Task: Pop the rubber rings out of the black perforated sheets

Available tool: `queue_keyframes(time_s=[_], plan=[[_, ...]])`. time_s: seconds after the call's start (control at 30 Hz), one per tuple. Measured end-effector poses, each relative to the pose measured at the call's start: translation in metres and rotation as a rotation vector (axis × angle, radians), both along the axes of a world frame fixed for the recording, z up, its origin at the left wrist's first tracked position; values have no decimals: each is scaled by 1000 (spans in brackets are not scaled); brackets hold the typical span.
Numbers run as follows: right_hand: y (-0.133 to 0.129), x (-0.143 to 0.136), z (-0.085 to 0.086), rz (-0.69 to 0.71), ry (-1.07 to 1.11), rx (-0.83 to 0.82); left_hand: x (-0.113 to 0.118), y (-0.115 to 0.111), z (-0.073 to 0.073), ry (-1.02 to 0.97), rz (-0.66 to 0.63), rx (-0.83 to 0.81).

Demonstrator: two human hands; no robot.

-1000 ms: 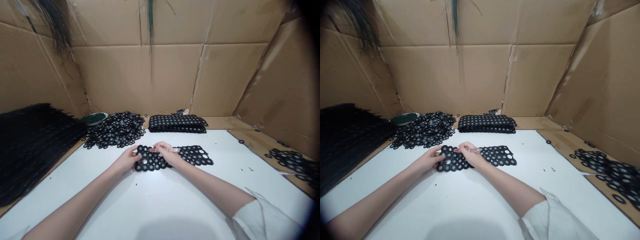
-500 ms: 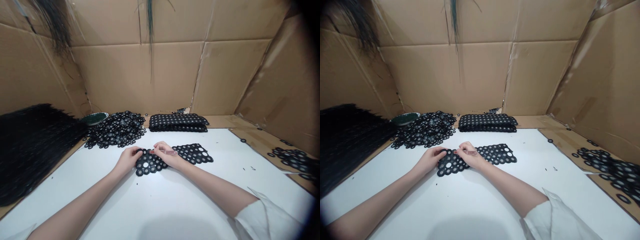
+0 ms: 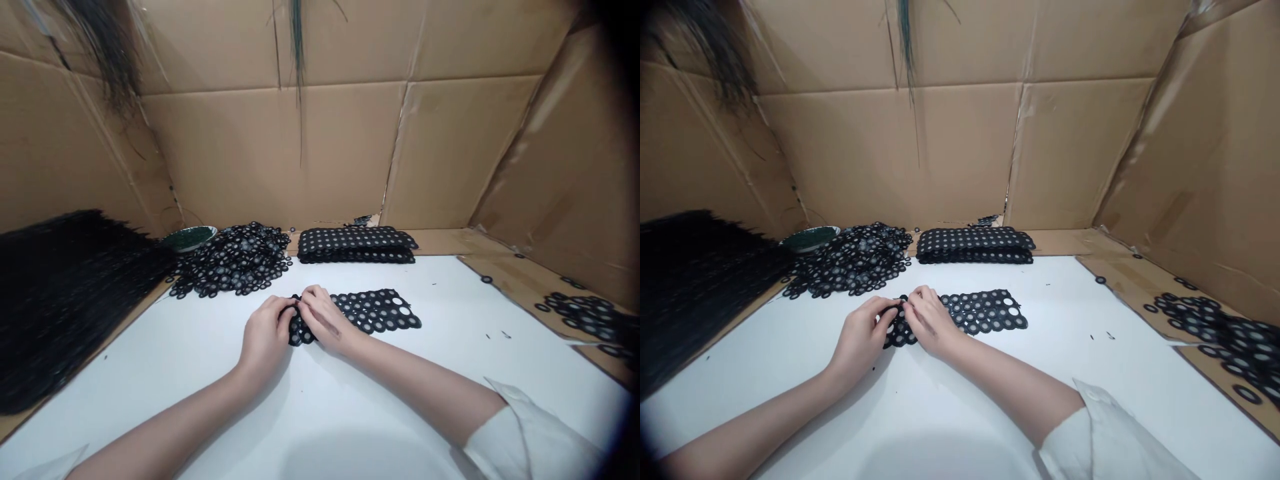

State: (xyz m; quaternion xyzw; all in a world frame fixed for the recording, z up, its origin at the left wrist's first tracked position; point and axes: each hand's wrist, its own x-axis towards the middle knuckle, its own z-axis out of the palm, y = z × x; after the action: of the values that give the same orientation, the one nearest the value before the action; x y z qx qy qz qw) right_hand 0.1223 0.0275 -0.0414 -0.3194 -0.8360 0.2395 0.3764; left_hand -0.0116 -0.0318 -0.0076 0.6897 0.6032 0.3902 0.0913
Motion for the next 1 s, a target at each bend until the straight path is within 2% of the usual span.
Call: queue_keyframes(time_s=[0.17, 0.3, 0.53, 0.63, 0.8, 0.9, 1.0], plan=[[5, 3, 4, 32, 85, -264, -20, 17, 5, 6, -17, -13], [9, 4, 0, 42, 231, -470, -40, 38, -2, -83, 16, -115], [6, 7, 5, 78, 281, -595, -48, 50, -18, -351, -40, -218], [4, 8, 3, 116, 263, -550, -47, 50, -18, -399, -55, -251], [3, 5, -6, 43, 148, -276, -44, 46, -16, -382, -53, -237], [2, 3, -7, 11, 103, -173, -37, 39, -15, -345, -40, -181], [2, 1, -5, -12, 86, -150, -30, 31, -11, -289, -37, -102]])
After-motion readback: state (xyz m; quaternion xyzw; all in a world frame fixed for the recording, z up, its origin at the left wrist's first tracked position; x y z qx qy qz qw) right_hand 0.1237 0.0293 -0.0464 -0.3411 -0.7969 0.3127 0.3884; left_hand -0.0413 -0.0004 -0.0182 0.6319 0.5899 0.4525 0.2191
